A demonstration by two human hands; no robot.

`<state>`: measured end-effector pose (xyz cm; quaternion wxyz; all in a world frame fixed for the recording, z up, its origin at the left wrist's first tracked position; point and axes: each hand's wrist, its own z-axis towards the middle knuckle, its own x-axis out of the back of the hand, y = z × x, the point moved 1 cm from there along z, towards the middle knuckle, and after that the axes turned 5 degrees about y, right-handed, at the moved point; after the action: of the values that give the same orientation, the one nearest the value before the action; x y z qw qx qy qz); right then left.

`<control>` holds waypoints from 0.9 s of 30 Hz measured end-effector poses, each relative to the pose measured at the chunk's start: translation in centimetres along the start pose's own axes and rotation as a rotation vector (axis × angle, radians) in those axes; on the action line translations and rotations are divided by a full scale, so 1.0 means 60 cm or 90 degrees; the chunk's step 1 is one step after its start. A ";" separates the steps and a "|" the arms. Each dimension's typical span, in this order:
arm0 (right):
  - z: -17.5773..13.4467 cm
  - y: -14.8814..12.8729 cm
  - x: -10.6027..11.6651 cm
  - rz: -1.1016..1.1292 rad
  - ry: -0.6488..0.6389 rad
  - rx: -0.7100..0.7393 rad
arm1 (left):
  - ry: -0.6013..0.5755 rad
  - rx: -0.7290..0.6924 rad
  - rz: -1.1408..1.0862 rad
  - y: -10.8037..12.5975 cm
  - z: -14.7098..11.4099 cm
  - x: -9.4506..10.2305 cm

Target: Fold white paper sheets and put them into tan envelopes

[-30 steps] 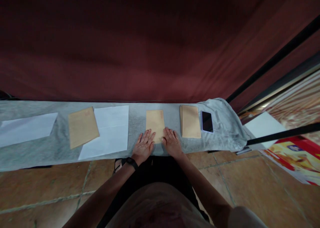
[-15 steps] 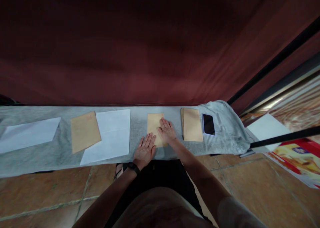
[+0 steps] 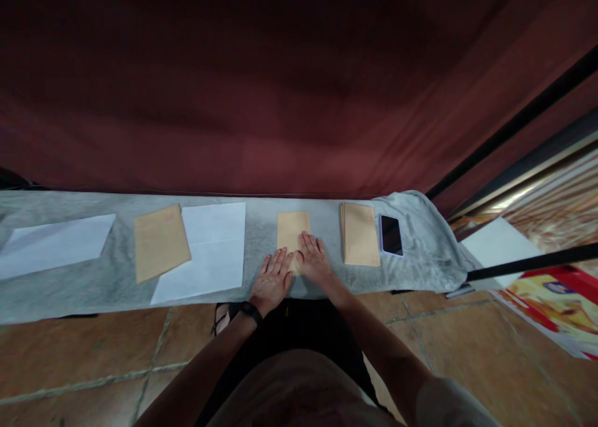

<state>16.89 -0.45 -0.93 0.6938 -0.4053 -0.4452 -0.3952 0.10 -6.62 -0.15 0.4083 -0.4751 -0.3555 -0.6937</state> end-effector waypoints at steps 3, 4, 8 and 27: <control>-0.041 -0.011 0.009 0.002 0.010 0.041 | 0.007 0.002 -0.007 -0.001 -0.002 -0.004; -0.052 -0.013 0.013 0.003 0.015 0.053 | 0.008 0.001 -0.008 -0.001 -0.002 -0.004; -0.087 -0.018 0.028 0.009 0.027 0.089 | 0.012 0.000 -0.010 -0.001 -0.001 -0.003; -0.176 -0.021 0.042 0.031 0.038 0.110 | -0.092 0.032 -0.049 0.042 0.115 -0.044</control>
<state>19.63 -11.01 -1.23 0.7484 -0.3429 -0.4470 -0.3501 5.46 -0.96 -0.32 0.3665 -0.4993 -0.4193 -0.6638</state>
